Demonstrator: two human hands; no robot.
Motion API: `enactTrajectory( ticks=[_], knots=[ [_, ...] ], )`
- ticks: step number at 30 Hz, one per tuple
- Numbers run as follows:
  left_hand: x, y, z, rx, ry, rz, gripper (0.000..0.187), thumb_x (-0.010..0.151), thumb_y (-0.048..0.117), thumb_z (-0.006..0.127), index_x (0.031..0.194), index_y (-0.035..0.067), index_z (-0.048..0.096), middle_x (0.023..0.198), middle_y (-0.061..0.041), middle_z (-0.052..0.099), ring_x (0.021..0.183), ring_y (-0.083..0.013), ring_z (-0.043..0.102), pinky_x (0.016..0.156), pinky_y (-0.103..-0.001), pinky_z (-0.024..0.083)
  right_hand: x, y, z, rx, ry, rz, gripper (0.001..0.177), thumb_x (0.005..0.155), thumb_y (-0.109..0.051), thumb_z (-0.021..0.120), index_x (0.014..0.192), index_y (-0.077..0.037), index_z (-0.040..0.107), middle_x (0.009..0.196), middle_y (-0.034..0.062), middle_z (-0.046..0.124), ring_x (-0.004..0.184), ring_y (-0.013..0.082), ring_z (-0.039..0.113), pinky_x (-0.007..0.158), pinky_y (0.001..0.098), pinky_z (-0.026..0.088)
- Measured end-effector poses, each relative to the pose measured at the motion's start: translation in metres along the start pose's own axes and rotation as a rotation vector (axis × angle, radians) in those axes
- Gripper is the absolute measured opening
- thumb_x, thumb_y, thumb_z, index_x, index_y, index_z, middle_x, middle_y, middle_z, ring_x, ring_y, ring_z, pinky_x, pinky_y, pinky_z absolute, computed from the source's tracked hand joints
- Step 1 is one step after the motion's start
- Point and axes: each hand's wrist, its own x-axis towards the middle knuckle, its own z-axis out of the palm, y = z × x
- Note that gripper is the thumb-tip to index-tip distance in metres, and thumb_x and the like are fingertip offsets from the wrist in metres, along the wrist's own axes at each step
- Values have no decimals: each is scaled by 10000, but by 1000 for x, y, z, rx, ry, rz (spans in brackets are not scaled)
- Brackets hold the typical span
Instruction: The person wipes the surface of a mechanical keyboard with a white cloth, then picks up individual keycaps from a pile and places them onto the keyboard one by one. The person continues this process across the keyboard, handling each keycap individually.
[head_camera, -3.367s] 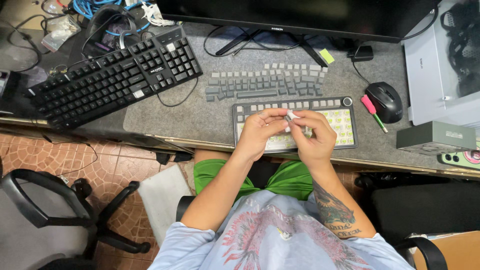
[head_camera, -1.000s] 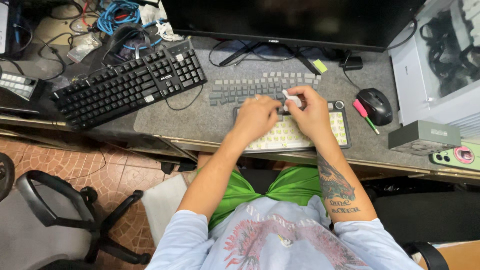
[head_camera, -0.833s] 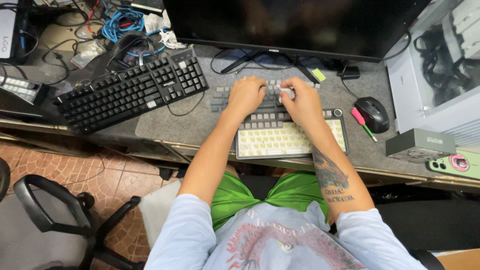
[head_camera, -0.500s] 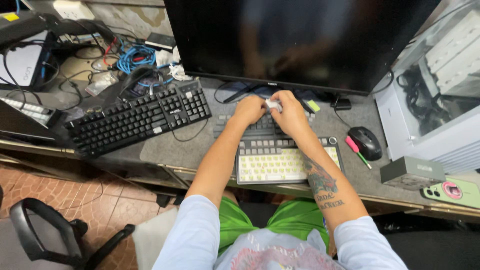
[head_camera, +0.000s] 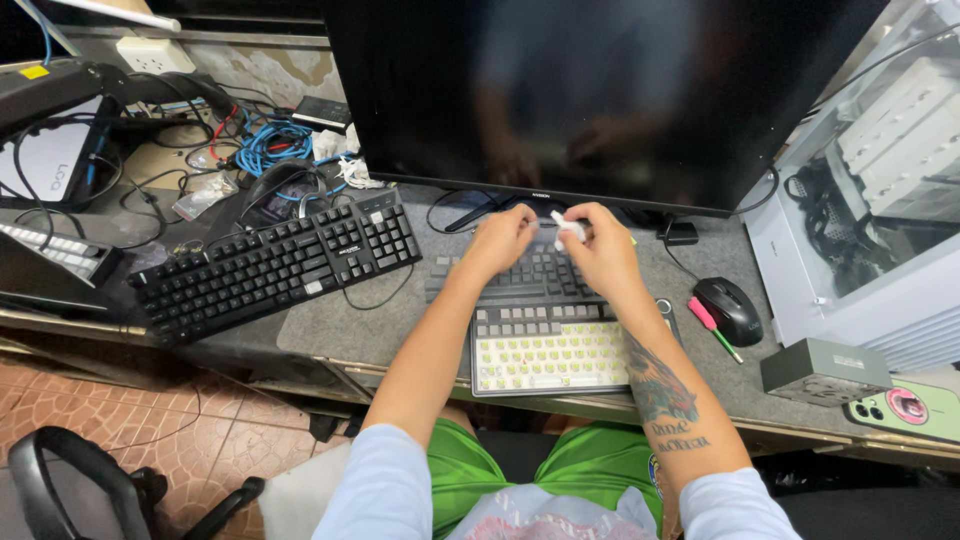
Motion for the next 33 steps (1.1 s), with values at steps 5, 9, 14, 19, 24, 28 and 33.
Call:
enactTrajectory(
  ticks=[5, 9, 14, 19, 24, 28, 33],
  knots=[
    [-54, 31, 18, -675, 25, 30, 212, 925, 131, 748, 1096, 12, 708, 914, -9, 707, 822, -65, 626, 733, -223, 530, -35, 6, -20, 598, -94, 55, 250, 979, -37, 649, 1222, 23, 644, 1053, 68, 727, 891, 135, 688, 778, 305, 554],
    [-103, 42, 31, -946, -20, -149, 279, 931, 99, 728, 1188, -7, 703, 987, -32, 729, 857, -78, 651, 721, -225, 524, -81, -10, -26, 374, -74, -133, 243, 978, 17, 602, 1201, 27, 699, 1202, 127, 731, 1092, 203, 690, 943, 318, 538],
    [-131, 56, 45, -1201, 47, -171, 256, 938, 62, 710, 1179, -21, 678, 1008, -59, 737, 874, -102, 688, 767, -250, 558, -113, -40, -19, 74, 53, -260, 250, 887, 15, 687, 1130, -5, 741, 1190, 166, 730, 1091, 252, 711, 932, 329, 544],
    [-148, 55, 49, -1288, -7, -169, 235, 960, 35, 710, 1179, -49, 699, 986, -73, 738, 840, -106, 659, 782, -261, 538, -130, -40, -12, 89, 213, -144, 266, 873, 34, 734, 1129, -35, 756, 1043, 114, 722, 927, 163, 705, 819, 260, 558],
    [-155, 52, 64, -1279, 78, -86, 210, 960, -4, 715, 1168, -29, 693, 1029, -67, 726, 904, -91, 642, 823, -253, 522, -134, -32, -7, 315, 165, -46, 262, 905, 44, 700, 1159, 2, 746, 1083, 104, 696, 959, 142, 682, 833, 249, 558],
    [-163, 53, 70, -1328, 145, -63, 164, 972, -36, 693, 1136, -29, 688, 1095, -82, 708, 995, -110, 664, 880, -267, 535, -138, -20, -5, 387, 104, -5, 236, 905, 29, 707, 1140, 35, 721, 1108, 99, 700, 980, 133, 685, 842, 253, 562],
    [-169, 65, 66, -1320, 145, -59, 175, 969, -50, 682, 1143, -36, 693, 1130, -102, 703, 1018, -133, 672, 909, -287, 552, -147, 13, 5, 700, 78, 179, 163, 1005, 8, 634, 1148, 50, 700, 1070, 87, 691, 952, 120, 665, 833, 241, 534]
  ],
)
